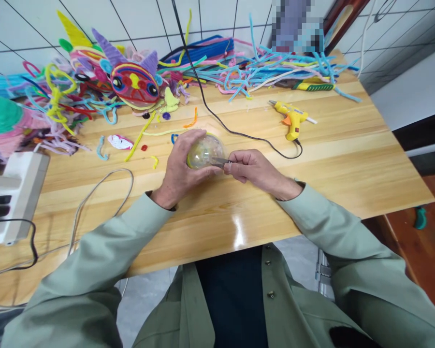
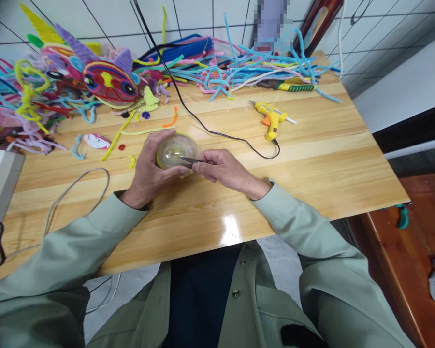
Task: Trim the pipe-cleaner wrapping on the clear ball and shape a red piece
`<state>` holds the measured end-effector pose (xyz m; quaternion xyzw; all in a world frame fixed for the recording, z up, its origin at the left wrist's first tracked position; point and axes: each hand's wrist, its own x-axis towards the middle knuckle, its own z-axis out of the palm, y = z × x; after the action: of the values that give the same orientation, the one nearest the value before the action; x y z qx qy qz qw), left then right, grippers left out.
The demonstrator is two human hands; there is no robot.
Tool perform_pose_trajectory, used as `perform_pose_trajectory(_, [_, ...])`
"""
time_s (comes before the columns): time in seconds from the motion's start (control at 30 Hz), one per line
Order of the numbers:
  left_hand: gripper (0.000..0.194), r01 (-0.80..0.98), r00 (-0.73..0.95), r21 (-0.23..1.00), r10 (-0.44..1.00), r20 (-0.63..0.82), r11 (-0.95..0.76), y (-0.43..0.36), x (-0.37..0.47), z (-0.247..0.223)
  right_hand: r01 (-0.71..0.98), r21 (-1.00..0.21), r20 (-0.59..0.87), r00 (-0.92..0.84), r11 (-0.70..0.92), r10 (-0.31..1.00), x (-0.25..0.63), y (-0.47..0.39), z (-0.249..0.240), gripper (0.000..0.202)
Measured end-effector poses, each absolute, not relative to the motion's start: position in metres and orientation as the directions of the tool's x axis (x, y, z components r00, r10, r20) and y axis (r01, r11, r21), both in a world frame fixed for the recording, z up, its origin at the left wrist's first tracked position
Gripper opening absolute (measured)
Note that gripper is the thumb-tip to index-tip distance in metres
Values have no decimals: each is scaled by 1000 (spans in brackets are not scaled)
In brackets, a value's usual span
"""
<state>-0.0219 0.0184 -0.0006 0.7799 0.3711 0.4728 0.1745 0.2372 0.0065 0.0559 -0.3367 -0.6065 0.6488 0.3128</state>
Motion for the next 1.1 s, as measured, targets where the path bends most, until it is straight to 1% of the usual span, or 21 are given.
perform_pose_trajectory(0.07, [99,406,289,617,735,613,-674,18,-21,0,13,-998,-62,-579,-67,813,238,5,57,30])
perform_pose_trajectory(0.2, [86,364,314,602,702,639,-711,16,-17,5,33,-997,-74,-565,-67,822,237,2,60,30])
perform_pose_trajectory(0.37, [76,419,326,586,718,616,-693,11,-18,11,0,-997,-66,-545,-79,836,233,-3,62,31])
perform_pose_trajectory(0.47, [77,453,334,583,734,591,-675,9,-18,12,-31,-994,-74,-522,-106,850,231,-6,59,31])
perform_pose_trajectory(0.53, [80,449,332,566,718,612,-691,9,-17,11,-46,-992,-79,-512,-119,855,230,-7,56,33])
perform_pose_trajectory(0.6, [77,444,314,558,705,635,-701,8,-16,10,-59,-991,-78,-502,-124,861,228,-8,53,35])
perform_pose_trajectory(0.73, [75,418,302,575,705,642,-703,6,-13,9,-81,-989,-67,-486,-121,871,226,-10,53,33])
perform_pose_trajectory(0.87, [76,432,296,593,728,619,-680,7,-16,6,-54,-991,-76,-505,-120,860,228,-8,57,33])
perform_pose_trajectory(1.03, [90,476,332,538,708,623,-696,13,-20,4,-9,-991,-104,-550,-130,829,232,-6,60,31])
perform_pose_trajectory(1.1, [86,463,315,547,707,634,-697,14,-19,3,-17,-991,-100,-539,-130,836,232,-6,58,33])
